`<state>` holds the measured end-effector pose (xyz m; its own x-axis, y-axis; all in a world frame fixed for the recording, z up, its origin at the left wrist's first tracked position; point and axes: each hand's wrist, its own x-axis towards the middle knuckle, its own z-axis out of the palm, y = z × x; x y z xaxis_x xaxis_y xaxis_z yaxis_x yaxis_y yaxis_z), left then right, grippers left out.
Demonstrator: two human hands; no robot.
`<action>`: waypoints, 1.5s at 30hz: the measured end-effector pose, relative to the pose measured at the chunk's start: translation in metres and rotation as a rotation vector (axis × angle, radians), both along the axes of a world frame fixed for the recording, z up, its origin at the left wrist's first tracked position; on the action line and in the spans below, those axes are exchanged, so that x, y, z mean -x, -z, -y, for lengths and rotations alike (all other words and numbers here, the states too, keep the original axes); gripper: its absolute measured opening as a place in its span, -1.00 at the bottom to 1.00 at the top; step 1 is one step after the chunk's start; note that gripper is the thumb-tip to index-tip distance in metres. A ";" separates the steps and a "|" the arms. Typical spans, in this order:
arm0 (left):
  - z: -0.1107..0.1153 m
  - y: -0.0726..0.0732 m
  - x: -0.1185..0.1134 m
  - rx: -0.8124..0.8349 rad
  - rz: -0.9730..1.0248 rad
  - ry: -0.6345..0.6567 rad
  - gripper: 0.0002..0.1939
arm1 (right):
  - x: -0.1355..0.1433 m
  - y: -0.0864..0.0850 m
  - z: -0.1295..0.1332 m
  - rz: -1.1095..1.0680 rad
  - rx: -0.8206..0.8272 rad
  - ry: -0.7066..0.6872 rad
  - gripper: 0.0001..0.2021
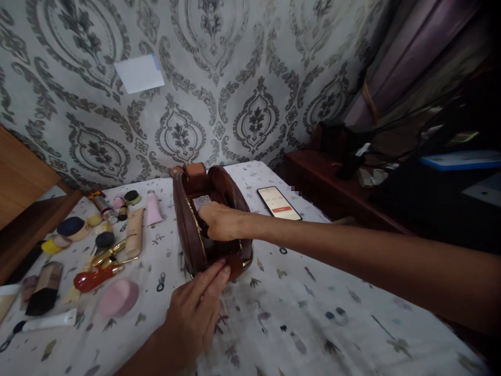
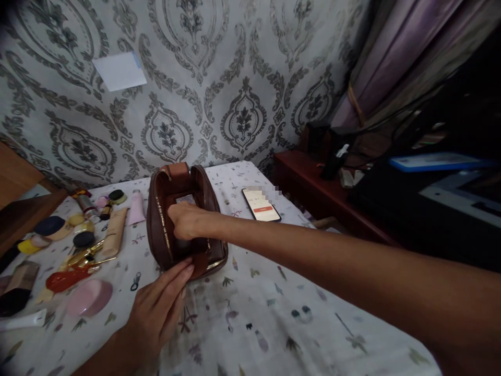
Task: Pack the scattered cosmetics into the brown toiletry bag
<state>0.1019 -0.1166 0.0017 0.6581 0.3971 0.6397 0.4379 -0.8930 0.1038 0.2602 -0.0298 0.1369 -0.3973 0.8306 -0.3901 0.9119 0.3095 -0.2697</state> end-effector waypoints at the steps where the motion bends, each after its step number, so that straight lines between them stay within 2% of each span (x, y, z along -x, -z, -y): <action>1: 0.000 0.000 0.000 0.004 -0.005 0.001 -0.50 | 0.000 -0.001 0.000 0.006 -0.004 -0.007 -0.63; 11: 0.001 -0.003 0.000 0.005 -0.029 -0.014 -0.51 | -0.006 -0.003 -0.001 0.128 -0.038 -0.140 -0.63; 19: 0.001 -0.002 0.002 0.015 -0.037 -0.044 -0.53 | 0.004 -0.027 0.004 0.435 -0.014 -0.310 -0.60; 22: 0.001 -0.005 0.002 -0.003 -0.054 -0.050 -0.54 | 0.004 -0.028 0.003 0.504 0.017 -0.372 -0.59; 25: 0.001 -0.008 0.002 -0.031 -0.068 -0.053 -0.56 | 0.002 -0.023 0.000 0.501 0.018 -0.396 -0.56; 28: 0.001 -0.009 0.002 -0.045 -0.063 -0.059 -0.58 | 0.001 -0.021 -0.003 0.498 0.034 -0.422 -0.62; 33: 0.003 -0.003 0.003 -0.016 -0.071 -0.080 -0.54 | 0.000 -0.026 -0.001 0.469 0.065 -0.461 -0.69; 37: 0.002 -0.002 0.003 -0.016 -0.074 -0.081 -0.54 | -0.001 -0.027 0.001 0.436 0.032 -0.432 -0.70; 41: 0.002 -0.001 0.003 -0.025 -0.050 -0.050 -0.54 | 0.000 -0.029 0.002 0.458 0.032 -0.445 -0.71; 45: 0.004 0.006 0.004 0.019 -0.044 -0.075 -0.50 | 0.001 -0.033 0.004 0.502 -0.009 -0.450 -0.72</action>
